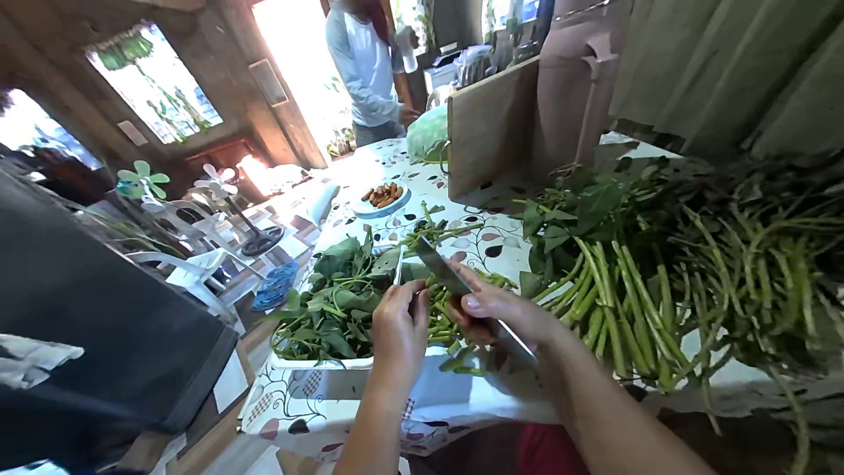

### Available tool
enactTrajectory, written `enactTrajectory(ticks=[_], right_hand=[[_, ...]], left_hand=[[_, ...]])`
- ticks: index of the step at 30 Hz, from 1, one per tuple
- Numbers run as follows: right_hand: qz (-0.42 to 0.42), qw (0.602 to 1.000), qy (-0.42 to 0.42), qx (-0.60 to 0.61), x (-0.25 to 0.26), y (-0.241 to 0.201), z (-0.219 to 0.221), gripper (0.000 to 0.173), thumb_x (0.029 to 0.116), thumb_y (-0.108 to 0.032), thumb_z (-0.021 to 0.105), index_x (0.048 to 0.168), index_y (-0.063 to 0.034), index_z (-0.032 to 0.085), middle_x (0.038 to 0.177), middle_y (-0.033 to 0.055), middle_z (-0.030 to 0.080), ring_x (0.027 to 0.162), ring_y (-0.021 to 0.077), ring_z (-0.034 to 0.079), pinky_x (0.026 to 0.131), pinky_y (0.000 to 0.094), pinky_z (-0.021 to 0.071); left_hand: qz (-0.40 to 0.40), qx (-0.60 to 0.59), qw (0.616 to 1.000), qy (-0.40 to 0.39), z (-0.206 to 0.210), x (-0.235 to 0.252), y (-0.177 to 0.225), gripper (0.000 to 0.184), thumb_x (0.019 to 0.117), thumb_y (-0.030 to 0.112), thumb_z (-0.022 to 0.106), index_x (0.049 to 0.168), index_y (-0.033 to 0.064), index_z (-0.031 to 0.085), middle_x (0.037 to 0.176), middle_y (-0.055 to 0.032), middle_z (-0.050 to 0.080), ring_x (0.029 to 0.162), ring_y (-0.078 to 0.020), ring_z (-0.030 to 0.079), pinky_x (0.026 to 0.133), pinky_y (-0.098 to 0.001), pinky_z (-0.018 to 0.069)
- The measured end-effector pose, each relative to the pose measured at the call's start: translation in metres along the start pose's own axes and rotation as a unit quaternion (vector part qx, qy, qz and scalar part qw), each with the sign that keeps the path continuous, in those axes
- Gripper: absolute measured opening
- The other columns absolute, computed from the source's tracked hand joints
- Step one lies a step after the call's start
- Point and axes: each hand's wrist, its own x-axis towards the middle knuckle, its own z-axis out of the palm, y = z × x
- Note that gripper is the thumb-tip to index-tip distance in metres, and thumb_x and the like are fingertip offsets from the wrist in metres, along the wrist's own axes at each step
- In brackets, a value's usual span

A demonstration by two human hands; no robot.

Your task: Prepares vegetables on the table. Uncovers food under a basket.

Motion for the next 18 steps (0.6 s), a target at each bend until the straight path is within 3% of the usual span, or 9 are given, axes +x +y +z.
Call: enactTrajectory(ticks=[4,7,10,13,15,16,18], right_hand=[[0.025,0.999,0.004,-0.027,0.002,0.000,0.005,0.101,0.0796,-0.050,0.072,0.157,-0.0151,0.016,0.079,-0.0091,0.051,0.053,-0.0040,0.042,0.048,0.0120,0.0377],[0.023,0.997,0.027,-0.068,0.002,-0.004,0.014,0.100,0.0785,-0.036,0.074,0.156,-0.0111,0.016,0.091,-0.0074,0.059,0.069,-0.0050,0.056,0.061,0.0136,0.0479],[0.004,0.992,0.070,-0.107,0.006,0.002,0.023,0.098,0.0752,-0.035,0.079,0.153,-0.0122,0.025,0.100,0.0000,0.063,0.083,0.0029,0.065,0.075,0.0231,0.0567],[0.003,0.978,0.153,-0.145,0.013,0.010,0.032,0.090,0.0739,-0.040,0.081,0.147,-0.0112,0.037,0.108,0.0083,0.067,0.092,0.0131,0.069,0.082,0.0342,0.0590],[0.008,0.966,0.217,-0.143,0.017,0.010,0.029,0.079,0.0805,-0.036,0.079,0.144,-0.0090,0.041,0.103,0.0107,0.067,0.087,0.0159,0.067,0.078,0.0379,0.0566],[0.018,0.965,0.231,-0.127,0.015,0.006,0.026,0.074,0.0855,-0.033,0.076,0.145,-0.0092,0.039,0.095,0.0081,0.064,0.077,0.0119,0.062,0.070,0.0326,0.0531],[0.035,0.971,0.225,-0.072,0.009,-0.005,0.022,0.064,0.0945,-0.028,0.068,0.146,-0.0125,0.033,0.079,-0.0012,0.053,0.058,0.0023,0.047,0.053,0.0194,0.0413]], left_hand=[[0.001,-0.023,1.000,0.011,0.006,-0.002,0.000,0.015,0.0951,0.007,0.063,0.098,-0.0021,0.075,0.082,-0.0087,0.069,0.073,-0.0072,0.063,0.071,-0.0184,0.0525],[0.005,-0.017,1.000,0.020,0.006,-0.001,-0.002,0.012,0.0925,0.006,0.063,0.093,-0.0010,0.073,0.077,-0.0070,0.066,0.070,-0.0067,0.060,0.068,-0.0188,0.0513],[0.009,-0.012,1.000,0.017,0.005,-0.001,-0.002,0.010,0.0858,0.004,0.067,0.091,-0.0020,0.072,0.082,-0.0090,0.068,0.077,-0.0130,0.066,0.074,-0.0277,0.0556],[0.024,0.007,0.999,0.031,0.006,-0.005,0.003,0.019,0.0774,0.002,0.071,0.095,-0.0033,0.074,0.092,-0.0138,0.073,0.088,-0.0207,0.072,0.082,-0.0355,0.0580],[0.037,0.044,0.997,0.049,0.004,-0.008,0.009,0.014,0.0832,0.002,0.069,0.094,-0.0022,0.075,0.085,-0.0115,0.071,0.077,-0.0158,0.069,0.073,-0.0284,0.0575],[0.038,0.053,0.996,0.057,0.002,-0.009,0.010,0.014,0.0869,0.004,0.066,0.095,-0.0014,0.076,0.081,-0.0096,0.069,0.070,-0.0119,0.064,0.067,-0.0235,0.0545],[0.011,0.050,0.997,0.061,-0.002,-0.005,0.005,0.016,0.0939,0.006,0.062,0.098,-0.0004,0.076,0.081,-0.0085,0.068,0.069,-0.0092,0.062,0.066,-0.0210,0.0527]])
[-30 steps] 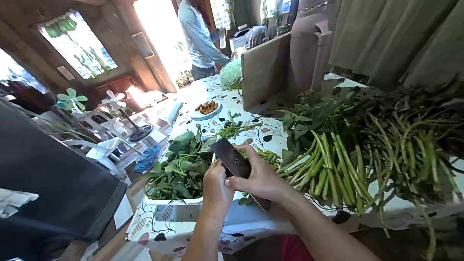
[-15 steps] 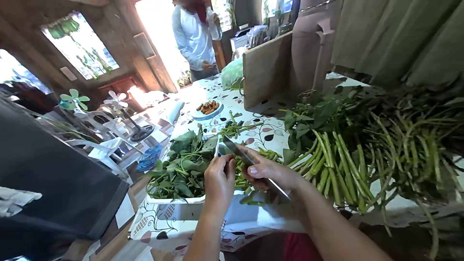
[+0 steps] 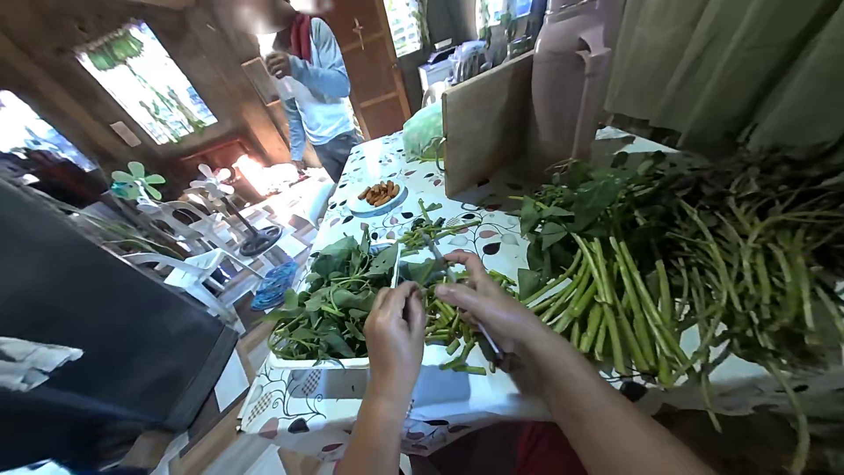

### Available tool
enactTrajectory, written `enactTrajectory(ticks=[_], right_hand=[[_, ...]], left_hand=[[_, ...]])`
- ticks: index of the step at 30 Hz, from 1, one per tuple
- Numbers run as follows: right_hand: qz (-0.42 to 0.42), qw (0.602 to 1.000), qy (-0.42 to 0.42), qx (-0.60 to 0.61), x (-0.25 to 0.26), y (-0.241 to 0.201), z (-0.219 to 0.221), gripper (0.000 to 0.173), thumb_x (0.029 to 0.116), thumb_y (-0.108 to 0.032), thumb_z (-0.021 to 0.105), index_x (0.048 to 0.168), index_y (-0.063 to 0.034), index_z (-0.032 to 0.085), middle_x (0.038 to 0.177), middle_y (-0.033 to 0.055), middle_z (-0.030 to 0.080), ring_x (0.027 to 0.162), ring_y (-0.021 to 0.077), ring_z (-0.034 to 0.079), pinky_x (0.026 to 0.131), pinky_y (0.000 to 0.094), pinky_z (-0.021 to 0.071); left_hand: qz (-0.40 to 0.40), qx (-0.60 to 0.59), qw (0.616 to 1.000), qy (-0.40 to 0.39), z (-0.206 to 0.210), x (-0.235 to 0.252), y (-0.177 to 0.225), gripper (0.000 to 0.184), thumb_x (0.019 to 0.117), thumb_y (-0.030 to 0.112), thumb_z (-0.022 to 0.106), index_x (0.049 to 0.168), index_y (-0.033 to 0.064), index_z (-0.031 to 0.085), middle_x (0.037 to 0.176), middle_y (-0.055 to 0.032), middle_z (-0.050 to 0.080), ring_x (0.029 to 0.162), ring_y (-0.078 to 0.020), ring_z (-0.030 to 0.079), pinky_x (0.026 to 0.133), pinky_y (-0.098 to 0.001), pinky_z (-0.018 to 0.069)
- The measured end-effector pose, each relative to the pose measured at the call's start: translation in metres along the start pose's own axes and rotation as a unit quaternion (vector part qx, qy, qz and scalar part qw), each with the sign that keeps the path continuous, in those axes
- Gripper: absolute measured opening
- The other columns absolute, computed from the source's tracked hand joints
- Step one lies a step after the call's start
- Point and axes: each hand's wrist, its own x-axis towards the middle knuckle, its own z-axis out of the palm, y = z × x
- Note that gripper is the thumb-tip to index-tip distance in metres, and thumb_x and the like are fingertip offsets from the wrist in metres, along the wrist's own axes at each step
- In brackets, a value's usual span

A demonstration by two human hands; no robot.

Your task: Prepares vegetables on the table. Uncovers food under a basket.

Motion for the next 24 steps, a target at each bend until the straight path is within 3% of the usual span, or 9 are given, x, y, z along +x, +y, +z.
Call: enactTrajectory(ticks=[2,4,7,9,12,15,19,24], right_hand=[[0.025,0.997,-0.040,0.056,-0.002,0.000,-0.010,0.065,0.1003,-0.031,0.058,0.153,-0.0167,0.023,0.073,-0.0048,0.045,0.051,0.0011,0.042,0.047,0.0163,0.0379],[0.026,0.992,-0.083,0.091,-0.002,0.007,-0.019,0.070,0.1007,-0.040,0.052,0.156,-0.0179,0.015,0.070,-0.0067,0.046,0.048,-0.0002,0.042,0.044,0.0143,0.0387],[0.028,0.995,-0.082,0.044,-0.007,0.005,-0.020,0.089,0.0939,-0.043,0.059,0.159,-0.0136,0.007,0.074,-0.0064,0.047,0.052,0.0003,0.043,0.047,0.0157,0.0385],[0.020,0.997,-0.072,0.000,-0.009,0.000,-0.014,0.098,0.0867,-0.044,0.068,0.159,-0.0095,0.011,0.079,-0.0053,0.051,0.056,0.0008,0.046,0.050,0.0180,0.0415],[0.003,0.989,-0.145,0.001,-0.004,-0.004,-0.006,0.101,0.0797,-0.047,0.073,0.155,-0.0086,0.017,0.082,-0.0071,0.056,0.055,-0.0018,0.046,0.050,0.0154,0.0414],[-0.024,0.973,-0.227,0.027,0.009,-0.008,0.004,0.100,0.0804,-0.049,0.072,0.154,-0.0094,0.017,0.082,-0.0086,0.054,0.054,-0.0032,0.045,0.049,0.0125,0.0397],[-0.044,0.948,-0.313,0.024,0.023,-0.012,0.019,0.110,0.0790,-0.052,0.074,0.158,-0.0110,0.009,0.086,-0.0084,0.055,0.056,-0.0048,0.044,0.049,0.0111,0.0382],[-0.031,0.933,-0.358,-0.016,0.035,-0.023,0.042,0.086,0.0815,-0.044,0.071,0.147,-0.0143,0.025,0.083,-0.0078,0.055,0.052,-0.0050,0.043,0.047,0.0113,0.0378]], left_hand=[[-0.053,-0.026,0.998,-0.001,-0.002,0.005,-0.007,0.018,0.0976,0.006,0.060,0.105,-0.0032,0.074,0.083,-0.0108,0.068,0.071,-0.0106,0.062,0.068,-0.0236,0.0522],[-0.114,-0.092,0.989,-0.007,-0.004,0.011,-0.013,0.021,0.1004,0.007,0.059,0.111,-0.0046,0.071,0.086,-0.0098,0.068,0.070,-0.0071,0.061,0.067,-0.0215,0.0523],[-0.209,-0.241,0.948,-0.015,-0.005,0.016,-0.011,0.020,0.1018,0.005,0.056,0.114,-0.0058,0.067,0.083,-0.0038,0.065,0.063,-0.0024,0.061,0.061,-0.0172,0.0540],[-0.262,-0.329,0.907,-0.012,-0.006,0.017,-0.005,0.017,0.1020,0.001,0.054,0.113,-0.0073,0.064,0.080,-0.0029,0.065,0.061,-0.0043,0.062,0.059,-0.0189,0.0554],[-0.307,-0.394,0.866,0.005,-0.009,0.018,0.000,0.014,0.1037,0.001,0.051,0.108,-0.0072,0.063,0.075,-0.0036,0.064,0.058,-0.0068,0.063,0.056,-0.0200,0.0562],[-0.339,-0.438,0.832,0.035,-0.013,0.020,0.002,0.013,0.1045,0.000,0.050,0.098,-0.0047,0.061,0.070,-0.0038,0.062,0.054,-0.0062,0.060,0.052,-0.0180,0.0538],[-0.358,-0.468,0.806,0.061,-0.021,0.020,-0.003,0.017,0.1050,0.001,0.049,0.091,-0.0018,0.059,0.068,-0.0028,0.061,0.052,-0.0058,0.059,0.051,-0.0178,0.0530],[-0.364,-0.494,0.785,0.088,-0.037,0.018,-0.013,0.022,0.1051,-0.001,0.047,0.089,0.0006,0.060,0.069,-0.0023,0.063,0.055,-0.0051,0.060,0.052,-0.0177,0.0535]])
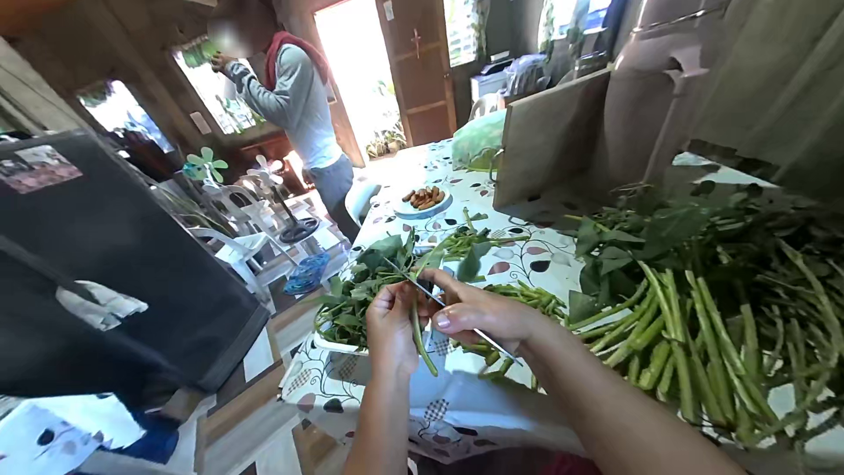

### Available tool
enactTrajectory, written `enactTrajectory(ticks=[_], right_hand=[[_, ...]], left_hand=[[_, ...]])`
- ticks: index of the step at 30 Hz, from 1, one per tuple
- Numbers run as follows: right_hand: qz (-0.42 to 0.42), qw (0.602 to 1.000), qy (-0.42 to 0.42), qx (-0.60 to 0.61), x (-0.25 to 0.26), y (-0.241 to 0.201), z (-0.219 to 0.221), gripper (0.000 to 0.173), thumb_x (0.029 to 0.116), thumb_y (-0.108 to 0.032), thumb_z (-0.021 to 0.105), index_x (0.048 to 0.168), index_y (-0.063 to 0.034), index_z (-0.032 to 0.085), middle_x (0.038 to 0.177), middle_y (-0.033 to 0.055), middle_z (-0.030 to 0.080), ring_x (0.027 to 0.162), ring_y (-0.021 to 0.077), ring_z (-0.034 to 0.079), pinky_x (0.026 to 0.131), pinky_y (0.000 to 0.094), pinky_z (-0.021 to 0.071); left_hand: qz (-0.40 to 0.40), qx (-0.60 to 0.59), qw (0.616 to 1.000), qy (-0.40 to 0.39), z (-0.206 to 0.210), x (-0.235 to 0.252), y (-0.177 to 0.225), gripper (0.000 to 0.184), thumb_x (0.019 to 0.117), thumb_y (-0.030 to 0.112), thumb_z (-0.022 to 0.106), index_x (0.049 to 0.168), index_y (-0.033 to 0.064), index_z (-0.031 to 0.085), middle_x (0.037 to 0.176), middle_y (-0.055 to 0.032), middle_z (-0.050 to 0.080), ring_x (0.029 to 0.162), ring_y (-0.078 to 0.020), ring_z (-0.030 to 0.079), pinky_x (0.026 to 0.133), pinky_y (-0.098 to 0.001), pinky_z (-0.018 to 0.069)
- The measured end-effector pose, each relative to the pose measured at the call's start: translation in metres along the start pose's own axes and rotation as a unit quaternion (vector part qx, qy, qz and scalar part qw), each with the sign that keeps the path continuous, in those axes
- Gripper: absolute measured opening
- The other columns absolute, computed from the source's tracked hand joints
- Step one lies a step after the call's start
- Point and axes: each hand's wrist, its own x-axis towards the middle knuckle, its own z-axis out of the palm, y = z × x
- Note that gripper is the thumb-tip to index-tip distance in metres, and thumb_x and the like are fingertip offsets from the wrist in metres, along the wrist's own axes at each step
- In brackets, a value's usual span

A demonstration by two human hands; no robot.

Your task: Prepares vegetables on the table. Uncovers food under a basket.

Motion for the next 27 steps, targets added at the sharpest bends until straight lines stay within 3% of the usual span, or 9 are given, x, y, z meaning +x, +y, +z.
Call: enactTrajectory(ticks=[4,7,9,12,15,18,21,27], right_hand=[[0.020,0.999,-0.009,-0.030,0.018,-0.016,0.010,0.080,0.0823,-0.035,0.072,0.146,-0.0151,0.028,0.087,-0.0064,0.060,0.058,-0.0047,0.050,0.051,0.0123,0.0417],[0.041,0.992,0.008,-0.116,0.037,-0.024,0.016,0.085,0.0808,-0.036,0.075,0.149,-0.0137,0.030,0.094,0.0003,0.062,0.074,0.0038,0.059,0.066,0.0230,0.0508],[0.061,0.987,0.010,-0.151,0.047,-0.030,0.021,0.083,0.0850,-0.037,0.075,0.150,-0.0126,0.030,0.095,0.0040,0.061,0.075,0.0070,0.058,0.068,0.0263,0.0503],[0.077,0.981,0.003,-0.177,0.059,-0.031,0.028,0.079,0.0883,-0.039,0.074,0.148,-0.0104,0.031,0.089,0.0028,0.060,0.069,0.0056,0.053,0.063,0.0243,0.0461],[0.090,0.981,-0.025,-0.169,0.066,-0.026,0.031,0.071,0.0900,-0.039,0.073,0.142,-0.0091,0.036,0.084,-0.0002,0.057,0.061,0.0018,0.048,0.057,0.0196,0.0421],[0.105,0.984,-0.061,-0.131,0.066,-0.020,0.030,0.060,0.0928,-0.035,0.070,0.137,-0.0094,0.038,0.075,-0.0037,0.049,0.050,-0.0010,0.040,0.047,0.0151,0.0353],[0.113,0.981,-0.093,-0.126,0.062,-0.019,0.027,0.046,0.0957,-0.035,0.064,0.128,-0.0115,0.041,0.067,-0.0064,0.041,0.046,-0.0017,0.035,0.043,0.0139,0.0324],[0.119,0.976,-0.127,-0.132,0.057,-0.014,0.025,0.050,0.0924,-0.039,0.064,0.129,-0.0126,0.041,0.065,-0.0074,0.042,0.044,-0.0025,0.036,0.042,0.0132,0.0324]], left_hand=[[0.033,0.008,0.999,-0.004,-0.020,0.007,0.014,0.022,0.1028,-0.004,0.048,0.087,0.0013,0.062,0.067,-0.0024,0.064,0.054,-0.0048,0.059,0.053,-0.0176,0.0527],[0.070,0.065,0.995,0.015,-0.030,0.009,0.023,0.017,0.0988,-0.008,0.053,0.087,0.0022,0.062,0.070,-0.0006,0.065,0.061,-0.0048,0.063,0.060,-0.0190,0.0553],[0.087,0.106,0.990,0.030,-0.037,0.010,0.027,0.016,0.0953,-0.010,0.056,0.085,0.0019,0.060,0.069,-0.0009,0.063,0.058,-0.0056,0.061,0.056,-0.0198,0.0538],[0.077,0.119,0.988,0.064,-0.045,0.009,0.030,0.016,0.0898,-0.013,0.060,0.082,0.0010,0.060,0.064,-0.0026,0.061,0.049,-0.0062,0.056,0.047,-0.0191,0.0501],[0.077,0.155,0.981,0.083,-0.055,0.005,0.027,0.013,0.0898,-0.011,0.063,0.083,0.0004,0.062,0.065,-0.0016,0.061,0.050,-0.0055,0.057,0.047,-0.0191,0.0506],[0.065,0.170,0.980,0.076,-0.063,-0.003,0.023,0.013,0.0933,-0.007,0.061,0.084,0.0013,0.062,0.065,0.0005,0.061,0.050,-0.0037,0.056,0.048,-0.0181,0.0501],[0.018,0.108,0.993,0.039,-0.072,-0.009,0.028,0.017,0.1004,-0.004,0.052,0.086,0.0006,0.060,0.064,0.0002,0.059,0.047,-0.0030,0.053,0.046,-0.0163,0.0478],[-0.052,0.052,0.996,0.047,-0.077,-0.020,0.033,0.017,0.1027,-0.004,0.049,0.089,0.0003,0.059,0.062,-0.0005,0.058,0.044,-0.0026,0.051,0.042,-0.0150,0.0461]])
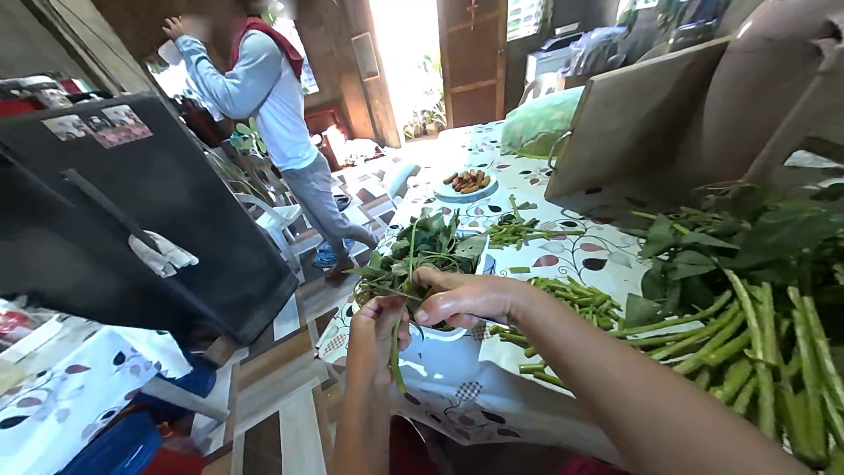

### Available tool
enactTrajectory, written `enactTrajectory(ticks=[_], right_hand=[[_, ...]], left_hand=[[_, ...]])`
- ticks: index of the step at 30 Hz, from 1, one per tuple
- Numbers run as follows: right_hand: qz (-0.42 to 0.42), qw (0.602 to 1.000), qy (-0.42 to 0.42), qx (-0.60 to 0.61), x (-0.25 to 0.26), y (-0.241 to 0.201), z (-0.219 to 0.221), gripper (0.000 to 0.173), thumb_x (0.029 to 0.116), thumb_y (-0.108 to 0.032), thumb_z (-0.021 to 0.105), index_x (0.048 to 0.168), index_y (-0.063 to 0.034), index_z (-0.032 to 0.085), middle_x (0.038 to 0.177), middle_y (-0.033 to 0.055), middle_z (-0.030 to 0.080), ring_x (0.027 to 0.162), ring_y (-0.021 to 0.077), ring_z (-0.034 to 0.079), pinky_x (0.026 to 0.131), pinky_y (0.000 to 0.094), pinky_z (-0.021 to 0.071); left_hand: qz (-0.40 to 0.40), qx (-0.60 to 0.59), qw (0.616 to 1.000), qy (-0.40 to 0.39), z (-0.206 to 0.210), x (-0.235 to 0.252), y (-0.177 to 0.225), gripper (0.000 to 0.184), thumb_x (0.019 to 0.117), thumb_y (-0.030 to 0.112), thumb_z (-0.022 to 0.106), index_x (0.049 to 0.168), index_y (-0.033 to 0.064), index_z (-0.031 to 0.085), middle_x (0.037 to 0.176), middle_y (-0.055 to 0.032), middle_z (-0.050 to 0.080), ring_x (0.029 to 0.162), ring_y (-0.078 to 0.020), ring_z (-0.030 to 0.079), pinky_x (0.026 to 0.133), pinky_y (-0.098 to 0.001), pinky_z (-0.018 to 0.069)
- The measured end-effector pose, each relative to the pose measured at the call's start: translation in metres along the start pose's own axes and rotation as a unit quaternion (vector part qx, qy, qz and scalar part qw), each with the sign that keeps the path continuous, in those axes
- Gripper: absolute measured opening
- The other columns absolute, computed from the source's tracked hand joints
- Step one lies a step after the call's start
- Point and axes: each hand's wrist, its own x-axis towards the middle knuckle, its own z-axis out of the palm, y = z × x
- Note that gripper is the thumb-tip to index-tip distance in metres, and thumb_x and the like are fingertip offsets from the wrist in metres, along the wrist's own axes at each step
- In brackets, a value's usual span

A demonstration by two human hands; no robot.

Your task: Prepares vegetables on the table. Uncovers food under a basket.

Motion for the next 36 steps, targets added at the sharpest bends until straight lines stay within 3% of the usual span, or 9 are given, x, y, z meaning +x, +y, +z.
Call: enactTrajectory(ticks=[3,9,12,16,20,26,30,34,36], right_hand=[[0.020,1.000,0.009,-0.018,-0.001,-0.004,0.004,0.051,0.0926,-0.039,0.065,0.131,-0.0131,0.043,0.068,-0.0057,0.044,0.045,-0.0013,0.034,0.043,0.0149,0.0310],[0.021,0.999,0.023,-0.023,0.006,0.000,0.010,0.051,0.0933,-0.039,0.066,0.130,-0.0116,0.043,0.069,-0.0053,0.043,0.046,-0.0005,0.037,0.043,0.0155,0.0334],[0.065,0.991,0.101,-0.064,-0.004,0.000,0.001,0.066,0.0943,-0.040,0.069,0.145,-0.0103,0.039,0.109,0.0123,0.060,0.081,0.0145,0.054,0.072,0.0356,0.0471],[0.081,0.994,0.078,-0.016,-0.016,0.014,-0.019,0.057,0.0992,-0.043,0.061,0.142,-0.0156,0.035,0.069,-0.0048,0.041,0.046,0.0007,0.034,0.043,0.0168,0.0325],[0.078,0.996,-0.048,-0.017,-0.014,0.014,-0.030,0.027,0.1055,-0.042,0.047,0.105,-0.0150,0.050,0.057,-0.0088,0.042,0.039,-0.0036,0.039,0.039,0.0110,0.0355],[0.166,0.982,0.004,-0.086,-0.012,-0.016,-0.035,0.045,0.0975,-0.052,0.062,0.113,-0.0098,0.062,0.057,-0.0083,0.042,0.043,-0.0020,0.039,0.042,0.0137,0.0334],[0.022,0.995,0.005,-0.097,-0.060,-0.028,-0.060,0.063,0.0997,-0.052,0.049,0.151,-0.0159,0.040,0.065,-0.0064,0.046,0.045,-0.0010,0.037,0.041,0.0151,0.0336],[-0.241,0.950,0.167,0.108,-0.131,0.003,-0.069,0.048,0.0892,-0.063,0.059,0.110,-0.0195,0.056,0.075,-0.0079,0.059,0.053,-0.0015,0.052,0.047,0.0132,0.0454],[-0.335,0.872,0.228,0.275,-0.151,0.026,-0.060,0.070,0.0820,-0.066,0.068,0.127,-0.0140,0.055,0.079,-0.0006,0.060,0.056,0.0092,0.057,0.050,0.0235,0.0521]], left_hand=[[0.019,0.013,1.000,0.002,-0.002,-0.003,-0.003,0.018,0.1016,-0.004,0.050,0.087,0.0010,0.059,0.062,-0.0007,0.059,0.044,-0.0026,0.052,0.042,-0.0154,0.0466],[0.209,0.151,0.964,0.061,0.000,-0.005,-0.034,0.008,0.0894,-0.004,0.064,0.086,0.0026,0.064,0.066,0.0060,0.061,0.052,0.0016,0.054,0.049,-0.0145,0.0476],[0.187,0.089,0.978,-0.022,-0.013,-0.022,-0.008,0.020,0.0922,-0.001,0.057,0.080,0.0117,0.066,0.061,0.0092,0.059,0.048,0.0018,0.052,0.045,-0.0153,0.0447],[0.220,0.068,0.970,0.082,-0.036,-0.014,0.035,0.026,0.1036,0.003,0.044,0.084,0.0113,0.059,0.062,0.0072,0.060,0.048,-0.0001,0.055,0.046,-0.0146,0.0495],[0.237,0.059,0.964,0.102,-0.035,0.001,0.036,0.020,0.1049,0.000,0.042,0.096,0.0058,0.059,0.067,0.0045,0.062,0.049,-0.0007,0.056,0.047,-0.0136,0.0498],[0.324,0.088,0.938,0.087,-0.019,0.006,0.051,0.015,0.1056,0.011,0.047,0.108,0.0120,0.062,0.074,0.0092,0.063,0.055,-0.0004,0.058,0.050,-0.0152,0.0515],[0.359,0.131,0.924,0.033,0.003,0.010,0.075,0.019,0.1041,0.013,0.048,0.120,0.0153,0.058,0.079,0.0124,0.063,0.057,0.0007,0.058,0.050,-0.0153,0.0516],[0.322,0.289,0.889,-0.148,0.061,0.035,0.075,0.038,0.0991,0.011,0.052,0.136,0.0024,0.050,0.085,0.0047,0.063,0.060,-0.0013,0.057,0.053,-0.0198,0.0518],[0.264,0.369,0.865,-0.215,0.104,0.054,0.066,0.036,0.0987,0.009,0.058,0.134,0.0001,0.056,0.086,-0.0035,0.066,0.061,-0.0071,0.059,0.054,-0.0252,0.0521]])
